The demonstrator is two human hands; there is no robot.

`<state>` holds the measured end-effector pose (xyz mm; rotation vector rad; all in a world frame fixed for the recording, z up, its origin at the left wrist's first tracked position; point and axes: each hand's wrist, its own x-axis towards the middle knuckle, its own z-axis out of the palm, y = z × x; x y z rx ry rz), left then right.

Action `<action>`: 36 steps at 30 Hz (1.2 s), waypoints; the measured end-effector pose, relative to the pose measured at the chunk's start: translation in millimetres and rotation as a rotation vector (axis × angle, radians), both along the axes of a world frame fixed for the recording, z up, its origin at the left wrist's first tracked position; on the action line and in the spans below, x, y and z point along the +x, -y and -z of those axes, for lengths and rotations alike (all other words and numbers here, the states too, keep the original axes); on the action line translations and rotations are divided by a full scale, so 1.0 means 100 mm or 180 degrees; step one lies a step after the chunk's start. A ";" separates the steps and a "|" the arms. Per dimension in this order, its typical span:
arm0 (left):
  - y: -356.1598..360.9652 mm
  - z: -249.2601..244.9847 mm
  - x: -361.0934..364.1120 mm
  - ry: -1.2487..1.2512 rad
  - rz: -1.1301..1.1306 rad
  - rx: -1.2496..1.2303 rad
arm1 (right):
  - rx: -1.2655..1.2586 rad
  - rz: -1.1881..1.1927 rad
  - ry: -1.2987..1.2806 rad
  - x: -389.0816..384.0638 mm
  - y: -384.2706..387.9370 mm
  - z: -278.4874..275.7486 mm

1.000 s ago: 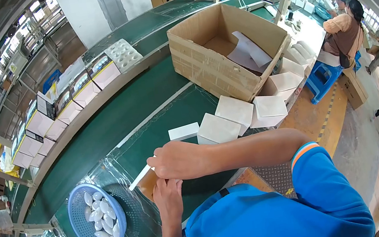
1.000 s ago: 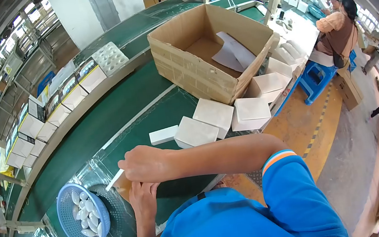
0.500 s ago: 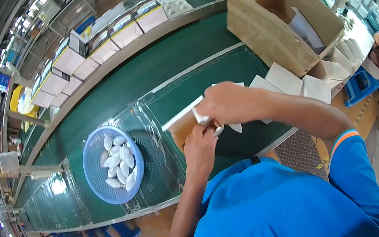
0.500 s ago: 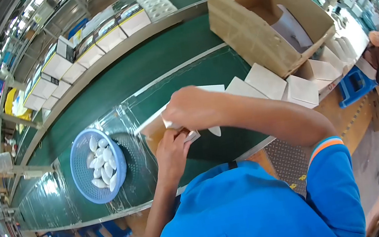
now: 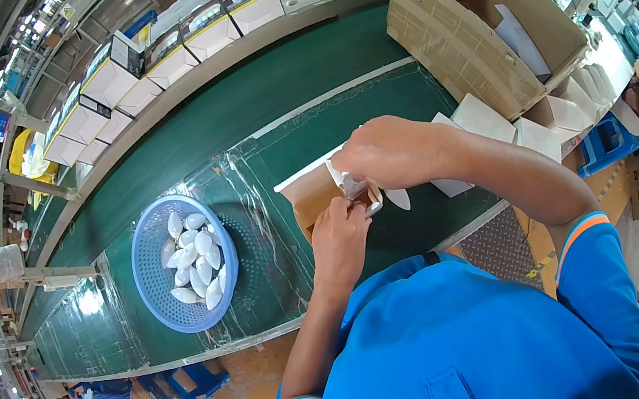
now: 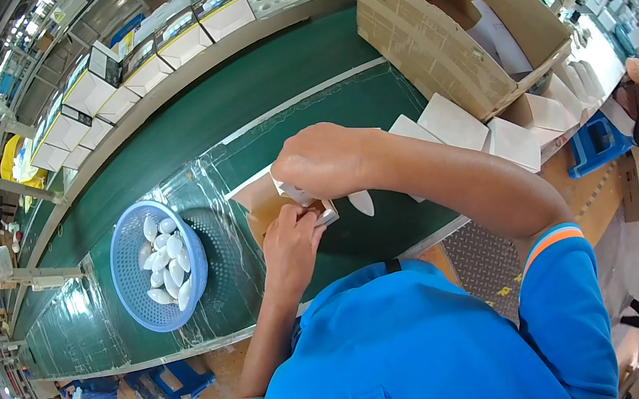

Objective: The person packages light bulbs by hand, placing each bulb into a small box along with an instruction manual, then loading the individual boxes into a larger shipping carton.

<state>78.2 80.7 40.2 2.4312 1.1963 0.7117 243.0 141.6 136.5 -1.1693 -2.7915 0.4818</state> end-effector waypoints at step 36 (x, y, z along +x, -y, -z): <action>0.08 0.00 0.14 -0.1084 -0.0589 0.0284 | -0.1726 0.2016 0.2281 4.45 -1.37 1.35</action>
